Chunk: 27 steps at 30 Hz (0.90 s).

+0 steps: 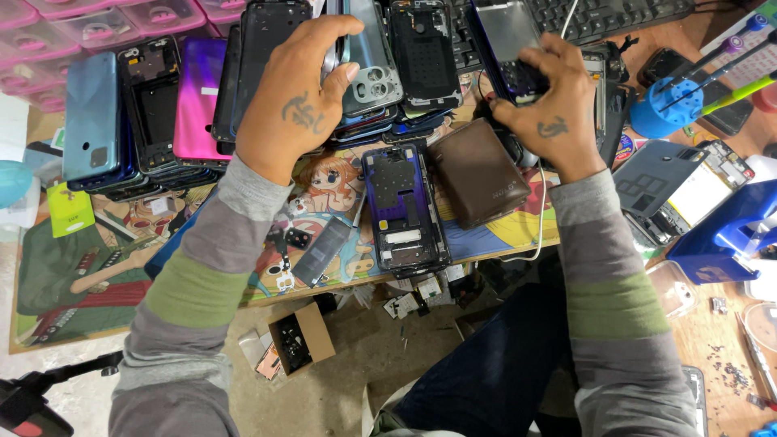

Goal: The person sorts through a large pile of disassembled mobile phones and parts on a cluttered workbench. They pick up, inspect, and stack various phone bodies and screens, occasionally moving items aside to access others. The person also handles a small plastic bag and a phone case during the sorting process.

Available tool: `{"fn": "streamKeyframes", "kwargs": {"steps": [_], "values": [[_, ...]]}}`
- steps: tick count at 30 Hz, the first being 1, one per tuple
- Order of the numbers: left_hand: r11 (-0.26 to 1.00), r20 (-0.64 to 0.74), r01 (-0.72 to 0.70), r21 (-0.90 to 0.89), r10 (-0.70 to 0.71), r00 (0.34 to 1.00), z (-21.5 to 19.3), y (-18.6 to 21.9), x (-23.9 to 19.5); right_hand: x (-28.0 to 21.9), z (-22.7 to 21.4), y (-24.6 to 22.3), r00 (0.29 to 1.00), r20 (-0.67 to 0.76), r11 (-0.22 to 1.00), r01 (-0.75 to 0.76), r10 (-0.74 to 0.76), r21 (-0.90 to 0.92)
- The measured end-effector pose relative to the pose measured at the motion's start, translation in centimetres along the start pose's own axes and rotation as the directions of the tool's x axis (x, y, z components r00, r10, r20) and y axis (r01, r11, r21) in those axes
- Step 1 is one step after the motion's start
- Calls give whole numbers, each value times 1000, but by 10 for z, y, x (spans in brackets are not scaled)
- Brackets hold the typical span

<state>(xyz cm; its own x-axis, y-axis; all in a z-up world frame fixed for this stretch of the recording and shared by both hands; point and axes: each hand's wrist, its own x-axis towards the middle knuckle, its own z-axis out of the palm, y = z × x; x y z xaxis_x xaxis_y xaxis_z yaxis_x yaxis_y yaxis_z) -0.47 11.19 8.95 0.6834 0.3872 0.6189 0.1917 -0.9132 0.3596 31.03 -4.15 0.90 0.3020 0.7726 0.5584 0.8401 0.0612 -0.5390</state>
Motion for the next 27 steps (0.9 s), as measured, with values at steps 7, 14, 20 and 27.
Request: {"fn": "streamKeyframes", "kwargs": {"steps": [7, 14, 20, 27], "values": [[996, 20, 45, -74, -44, 999, -2, 1, 1, -13, 10, 23, 998, 34, 998, -55, 54, 41], [993, 30, 68, -93, -65, 997, -1, 5, 2, -17, 19, 38, 997, 30, 996, -68, 67, 58], [992, 20, 48, -120, -46, 999, 4, 7, 3, -12, 25, 37, 996, 53, 993, -70, 65, 99], [992, 34, 79, -95, -76, 997, 7, 8, 3, 0, 22, 43, 919, 190, 783, -393, 345, 483]]}}
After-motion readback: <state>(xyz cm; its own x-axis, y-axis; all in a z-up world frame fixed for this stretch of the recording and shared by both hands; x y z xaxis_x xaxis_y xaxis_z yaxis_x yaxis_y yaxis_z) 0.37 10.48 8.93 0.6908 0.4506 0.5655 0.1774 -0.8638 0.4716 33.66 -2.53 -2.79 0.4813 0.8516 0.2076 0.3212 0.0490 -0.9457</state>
